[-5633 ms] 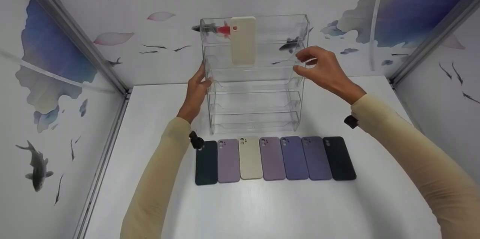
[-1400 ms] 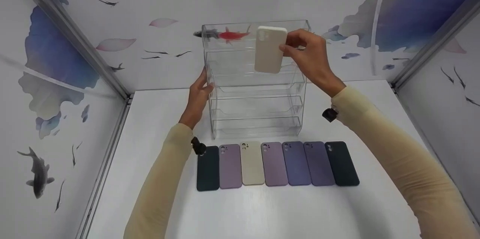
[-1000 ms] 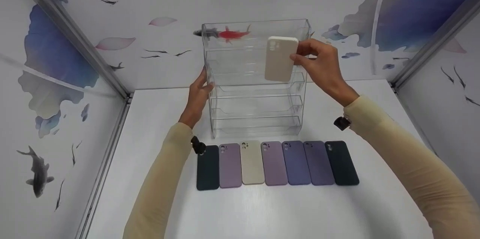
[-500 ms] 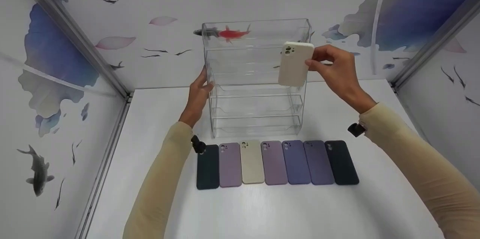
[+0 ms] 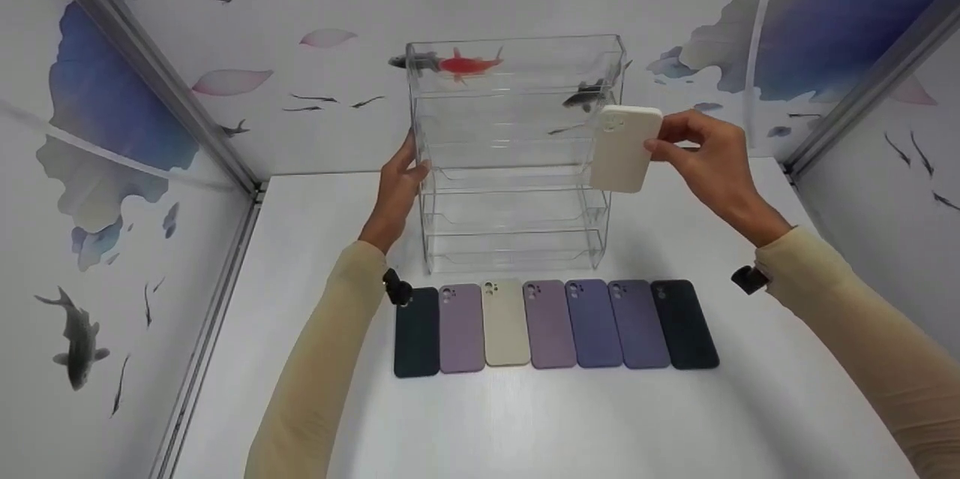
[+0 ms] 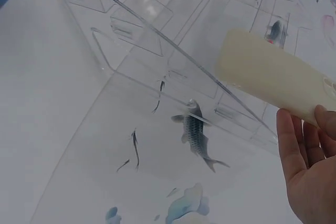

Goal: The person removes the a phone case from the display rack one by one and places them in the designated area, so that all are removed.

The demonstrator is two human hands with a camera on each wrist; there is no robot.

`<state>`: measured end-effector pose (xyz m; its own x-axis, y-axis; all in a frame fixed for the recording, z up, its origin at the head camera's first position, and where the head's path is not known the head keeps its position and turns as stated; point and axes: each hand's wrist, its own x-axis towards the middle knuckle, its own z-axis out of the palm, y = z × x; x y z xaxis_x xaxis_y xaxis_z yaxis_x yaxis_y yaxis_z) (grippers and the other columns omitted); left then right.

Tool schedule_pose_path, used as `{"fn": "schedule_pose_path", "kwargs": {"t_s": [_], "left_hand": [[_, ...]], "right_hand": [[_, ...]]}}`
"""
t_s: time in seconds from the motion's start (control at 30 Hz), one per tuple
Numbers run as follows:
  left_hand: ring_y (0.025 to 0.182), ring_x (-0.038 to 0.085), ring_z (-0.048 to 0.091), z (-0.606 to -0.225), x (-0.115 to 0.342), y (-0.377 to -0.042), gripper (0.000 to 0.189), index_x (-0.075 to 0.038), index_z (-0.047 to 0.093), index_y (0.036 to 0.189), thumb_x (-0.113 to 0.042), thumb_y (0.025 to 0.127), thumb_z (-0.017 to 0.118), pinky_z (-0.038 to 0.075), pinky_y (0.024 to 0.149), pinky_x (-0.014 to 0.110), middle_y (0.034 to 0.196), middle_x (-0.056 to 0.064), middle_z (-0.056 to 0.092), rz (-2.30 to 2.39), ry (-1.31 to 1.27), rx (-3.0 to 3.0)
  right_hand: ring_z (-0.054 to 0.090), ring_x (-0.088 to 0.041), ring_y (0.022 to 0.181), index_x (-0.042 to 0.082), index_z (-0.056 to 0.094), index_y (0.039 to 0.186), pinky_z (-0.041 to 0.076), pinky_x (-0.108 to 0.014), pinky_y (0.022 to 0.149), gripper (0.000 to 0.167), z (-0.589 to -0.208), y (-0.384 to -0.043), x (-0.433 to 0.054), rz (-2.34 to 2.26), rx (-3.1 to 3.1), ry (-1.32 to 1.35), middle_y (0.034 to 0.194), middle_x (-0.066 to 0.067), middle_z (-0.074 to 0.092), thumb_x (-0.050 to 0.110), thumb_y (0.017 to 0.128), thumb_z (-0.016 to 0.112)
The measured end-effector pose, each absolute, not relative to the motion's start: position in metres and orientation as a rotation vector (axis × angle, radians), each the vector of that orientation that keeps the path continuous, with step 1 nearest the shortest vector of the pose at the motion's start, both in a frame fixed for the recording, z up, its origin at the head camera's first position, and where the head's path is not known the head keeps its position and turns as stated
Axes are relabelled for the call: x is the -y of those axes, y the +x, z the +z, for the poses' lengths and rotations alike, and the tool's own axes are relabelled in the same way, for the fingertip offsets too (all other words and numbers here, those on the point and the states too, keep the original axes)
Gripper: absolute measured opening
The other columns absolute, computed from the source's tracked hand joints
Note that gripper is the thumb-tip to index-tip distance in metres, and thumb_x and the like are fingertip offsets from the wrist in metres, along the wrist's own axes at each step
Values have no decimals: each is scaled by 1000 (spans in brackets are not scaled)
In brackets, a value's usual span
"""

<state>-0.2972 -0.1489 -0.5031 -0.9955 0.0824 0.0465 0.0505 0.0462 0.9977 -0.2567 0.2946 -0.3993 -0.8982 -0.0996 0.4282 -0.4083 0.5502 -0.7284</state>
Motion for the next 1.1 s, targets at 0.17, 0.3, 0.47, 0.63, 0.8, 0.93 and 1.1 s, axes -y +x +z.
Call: {"fn": "schedule_pose_path", "kwargs": {"t_s": [0.17,0.3,0.47,0.63,0.8,0.93,1.1], "left_hand": [[169,22,19,-503,150,-297,68,-36,21,177,-27,116,49,28,131,58,182,-3,27,2149,139,-2252],[169,22,20,-503,150,-298,67,-35,23,177,-22,116,48,29,131,57,181,-3,29,2163,139,-2247],[169,21,19,-503,149,-298,68,-35,23,177,-23,116,49,28,132,56,181,-5,29,2159,125,-2245],[170,20,17,-503,148,-298,69,-34,22,177,-24,115,49,28,132,56,182,-5,27,2152,121,-2256],[170,19,17,-502,149,-298,69,-33,21,178,-25,115,49,28,132,53,182,-4,26,2143,143,-2265],[169,18,17,-501,149,-298,69,-33,22,177,-25,115,49,28,133,48,182,-5,27,2141,145,-2275],[170,21,18,-504,149,-298,69,-35,22,177,-25,115,50,25,133,52,182,-5,27,2150,146,-2273]], "right_hand": [[71,1,98,1,79,126,58,-13,85,27,-411,-255,-308,1300,2455,398,116,-17,76,4,100,82],[71,2,99,0,79,126,56,-12,87,27,-422,-252,-317,1285,2471,394,117,-19,76,2,100,81],[70,1,101,-1,78,127,55,-10,87,27,-437,-249,-331,1276,2485,389,119,-21,76,-1,100,79],[69,1,102,-6,77,128,55,-9,84,28,-450,-247,-342,1274,2504,367,118,-24,76,-5,100,78],[68,1,101,-7,76,127,55,-9,82,28,-462,-242,-349,1261,2533,342,118,-25,75,-6,99,78],[68,1,101,-8,76,127,57,-10,81,29,-472,-241,-354,1282,2548,334,118,-26,75,-7,99,78],[69,1,98,-7,77,126,59,-13,79,28,-487,-243,-361,1314,2559,346,116,-26,75,-7,98,79]]}}
